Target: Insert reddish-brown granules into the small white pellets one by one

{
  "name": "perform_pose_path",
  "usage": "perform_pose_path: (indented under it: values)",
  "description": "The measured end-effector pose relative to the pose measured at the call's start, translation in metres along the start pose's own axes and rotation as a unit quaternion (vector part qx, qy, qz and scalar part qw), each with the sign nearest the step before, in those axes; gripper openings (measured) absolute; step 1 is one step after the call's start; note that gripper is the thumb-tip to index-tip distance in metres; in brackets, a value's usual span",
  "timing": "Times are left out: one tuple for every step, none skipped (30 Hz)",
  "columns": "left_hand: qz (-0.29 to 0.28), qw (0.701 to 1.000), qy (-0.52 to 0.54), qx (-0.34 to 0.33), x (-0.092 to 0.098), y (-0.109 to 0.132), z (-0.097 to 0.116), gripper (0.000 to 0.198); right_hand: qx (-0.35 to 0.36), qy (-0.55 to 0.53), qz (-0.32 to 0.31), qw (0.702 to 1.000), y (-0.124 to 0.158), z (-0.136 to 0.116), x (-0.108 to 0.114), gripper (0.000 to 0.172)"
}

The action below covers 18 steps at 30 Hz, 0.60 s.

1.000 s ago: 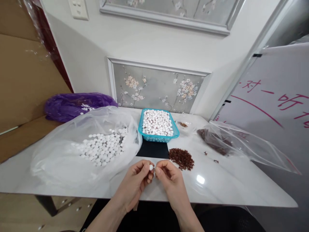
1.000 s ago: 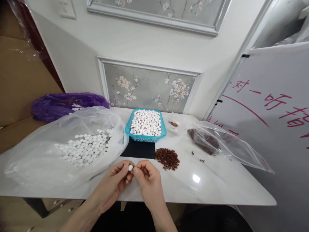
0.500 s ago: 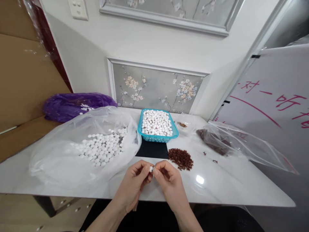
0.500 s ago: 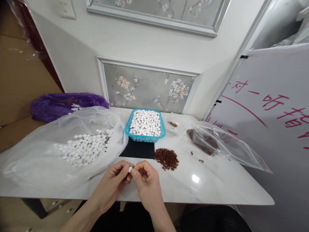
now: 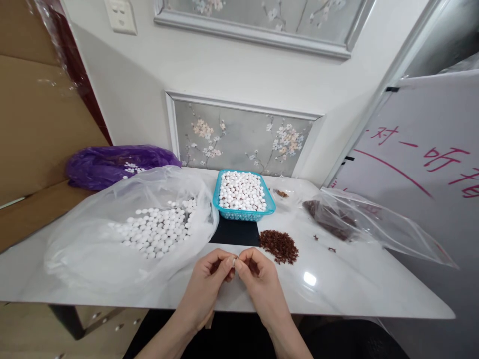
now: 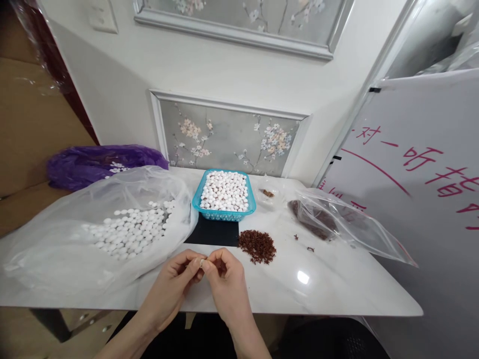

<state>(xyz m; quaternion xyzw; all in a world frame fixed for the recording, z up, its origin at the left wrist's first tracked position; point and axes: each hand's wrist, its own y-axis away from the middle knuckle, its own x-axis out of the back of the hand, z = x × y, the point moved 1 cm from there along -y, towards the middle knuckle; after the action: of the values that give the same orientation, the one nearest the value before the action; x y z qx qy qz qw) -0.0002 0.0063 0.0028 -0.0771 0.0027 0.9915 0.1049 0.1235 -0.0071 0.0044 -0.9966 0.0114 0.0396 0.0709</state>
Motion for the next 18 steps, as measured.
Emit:
perform_pose_path:
  values:
    - [0.000,1.000,0.004,-0.001,0.000,0.000,0.000,0.020,-0.008,-0.013,-0.003,1.000,0.000,0.001,0.000,0.015]
    - [-0.002,1.000,0.008,-0.001,0.000,0.000,0.000,0.021,-0.016,-0.024,-0.006,1.000,-0.001,0.001,0.001,0.016]
    - [-0.005,1.000,0.015,0.001,-0.001,0.000,-0.001,0.020,-0.024,-0.035,-0.010,0.999,-0.001,0.001,0.002,0.016]
    - [-0.008,1.000,0.025,0.004,-0.001,0.000,-0.001,0.019,-0.028,-0.048,-0.018,0.998,0.000,0.002,0.003,0.016]
    - [-0.012,0.999,0.040,0.008,-0.001,0.000,-0.002,0.017,-0.030,-0.060,-0.031,0.997,0.000,0.002,0.004,0.014]
    - [-0.015,0.998,0.057,0.012,-0.002,0.000,-0.002,0.016,-0.029,-0.071,-0.049,0.996,0.000,0.002,0.005,0.011]
    - [-0.016,0.997,0.076,0.015,-0.002,0.000,-0.002,0.016,-0.025,-0.077,-0.071,0.994,0.001,0.001,0.007,0.008]
    - [-0.018,0.995,0.094,0.017,-0.002,0.001,-0.002,0.017,-0.017,-0.075,-0.094,0.993,0.001,0.001,0.008,0.011]
    - [-0.022,0.994,0.106,0.020,-0.002,0.001,-0.002,0.019,-0.005,-0.065,-0.115,0.991,0.002,0.000,0.010,0.016]
    - [-0.024,0.993,0.114,0.022,-0.003,0.001,-0.002,0.020,0.009,-0.047,-0.132,0.990,0.002,-0.002,0.012,0.021]
    - [-0.025,0.993,0.117,0.024,-0.003,0.001,-0.002,0.020,0.021,-0.025,-0.144,0.989,0.003,-0.003,0.013,0.023]
    - [-0.025,0.993,0.116,0.024,-0.003,0.002,-0.002,0.021,0.034,-0.004,-0.149,0.988,0.003,-0.004,0.015,0.024]
    - [-0.025,0.993,0.113,0.025,-0.003,0.002,-0.002,0.021,0.043,0.013,-0.151,0.987,0.003,-0.005,0.016,0.024]
    - [-0.024,0.994,0.108,0.024,-0.003,0.002,-0.001,0.022,0.050,0.025,-0.151,0.987,0.004,-0.006,0.016,0.023]
    - [-0.023,0.994,0.104,0.022,-0.003,0.002,-0.001,0.023,0.054,0.035,-0.150,0.986,0.004,-0.007,0.017,0.023]
    - [-0.023,0.995,0.100,0.020,-0.003,0.002,-0.001,0.024,0.059,0.044,-0.148,0.986,0.004,-0.008,0.017,0.023]
    - [-0.023,0.995,0.095,0.019,-0.003,0.002,-0.002,0.025,0.063,0.051,-0.145,0.986,0.004,-0.009,0.016,0.023]
    - [-0.024,0.995,0.091,0.019,-0.003,0.002,-0.002,0.025,0.067,0.059,-0.143,0.986,0.004,-0.009,0.016,0.022]
